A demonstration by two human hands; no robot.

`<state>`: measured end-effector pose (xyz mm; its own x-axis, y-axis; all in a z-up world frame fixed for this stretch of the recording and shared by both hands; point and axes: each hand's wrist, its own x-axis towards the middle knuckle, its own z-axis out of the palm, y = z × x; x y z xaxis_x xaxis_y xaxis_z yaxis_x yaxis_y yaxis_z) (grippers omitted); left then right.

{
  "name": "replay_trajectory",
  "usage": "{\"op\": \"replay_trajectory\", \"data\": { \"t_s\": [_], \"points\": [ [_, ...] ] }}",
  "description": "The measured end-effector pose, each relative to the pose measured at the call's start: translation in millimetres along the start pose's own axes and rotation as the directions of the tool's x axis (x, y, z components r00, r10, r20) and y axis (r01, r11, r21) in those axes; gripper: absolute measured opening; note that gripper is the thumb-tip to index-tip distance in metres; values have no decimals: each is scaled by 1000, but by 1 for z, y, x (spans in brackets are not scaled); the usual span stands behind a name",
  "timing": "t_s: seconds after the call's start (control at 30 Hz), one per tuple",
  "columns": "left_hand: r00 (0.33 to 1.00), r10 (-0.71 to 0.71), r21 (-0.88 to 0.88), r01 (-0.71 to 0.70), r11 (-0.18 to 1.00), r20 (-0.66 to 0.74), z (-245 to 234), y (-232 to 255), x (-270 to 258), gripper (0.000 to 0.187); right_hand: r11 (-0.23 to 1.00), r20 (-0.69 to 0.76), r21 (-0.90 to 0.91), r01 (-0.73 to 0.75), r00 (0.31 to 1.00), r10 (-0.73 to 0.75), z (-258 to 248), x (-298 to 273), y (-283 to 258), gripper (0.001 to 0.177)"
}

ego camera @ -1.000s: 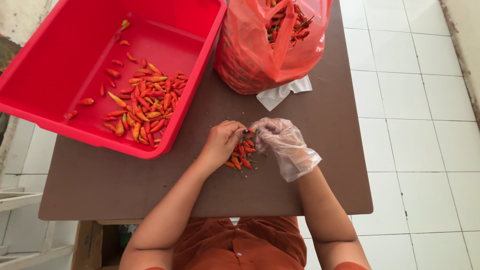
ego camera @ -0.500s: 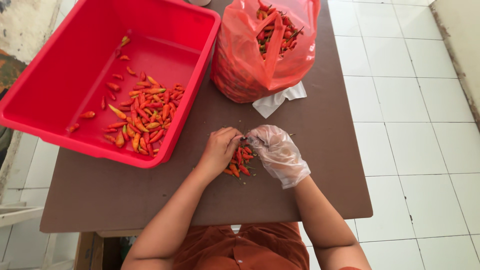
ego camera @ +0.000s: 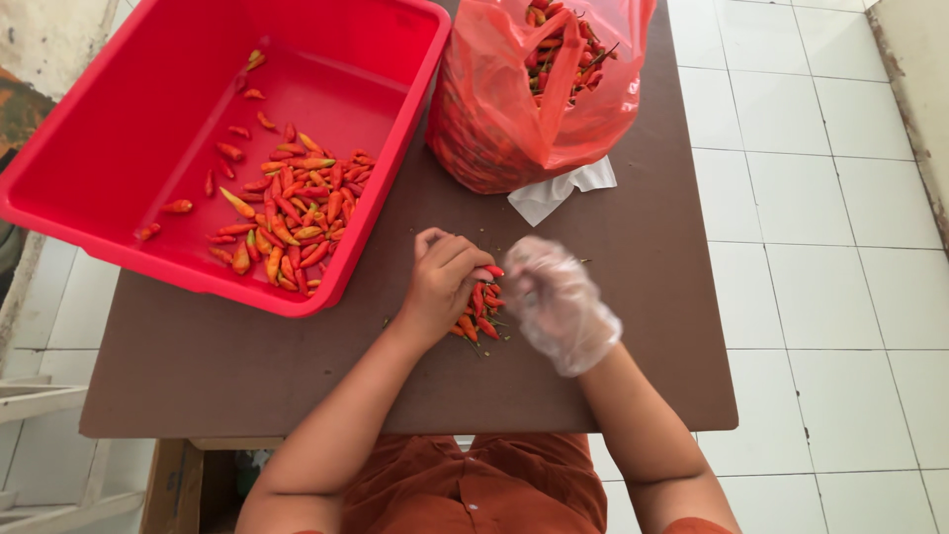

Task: The person removes stems from small red chili peppers one at a time, placing the de-stemmed peppers into a red tray and discarding the stems onto the table. The person wears disposable gloves and works at a brown table with a large bag of peppers nearby.

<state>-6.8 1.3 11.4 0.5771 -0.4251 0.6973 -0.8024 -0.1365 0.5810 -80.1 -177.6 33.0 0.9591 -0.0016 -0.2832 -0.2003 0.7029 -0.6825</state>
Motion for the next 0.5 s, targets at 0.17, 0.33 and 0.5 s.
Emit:
{"op": "replay_trajectory", "data": {
  "t_s": [0.17, 0.33, 0.5],
  "points": [
    [996, 45, 20, -44, 999, -81, -10, 6, 4, 12, 814, -22, -580, 41, 998, -66, -6, -13, -51, 17],
    [980, 140, 118, -124, 985, -138, -25, 12, 16, 22, -160, -128, -975, -155, 977, -171, 16, -16, -54, 28],
    [951, 23, 700, 209, 683, -307, -80, 29, 26, 20, -352, 338, -911, 214, 877, -341, 11, -12, -37, 23]
  ]
}}
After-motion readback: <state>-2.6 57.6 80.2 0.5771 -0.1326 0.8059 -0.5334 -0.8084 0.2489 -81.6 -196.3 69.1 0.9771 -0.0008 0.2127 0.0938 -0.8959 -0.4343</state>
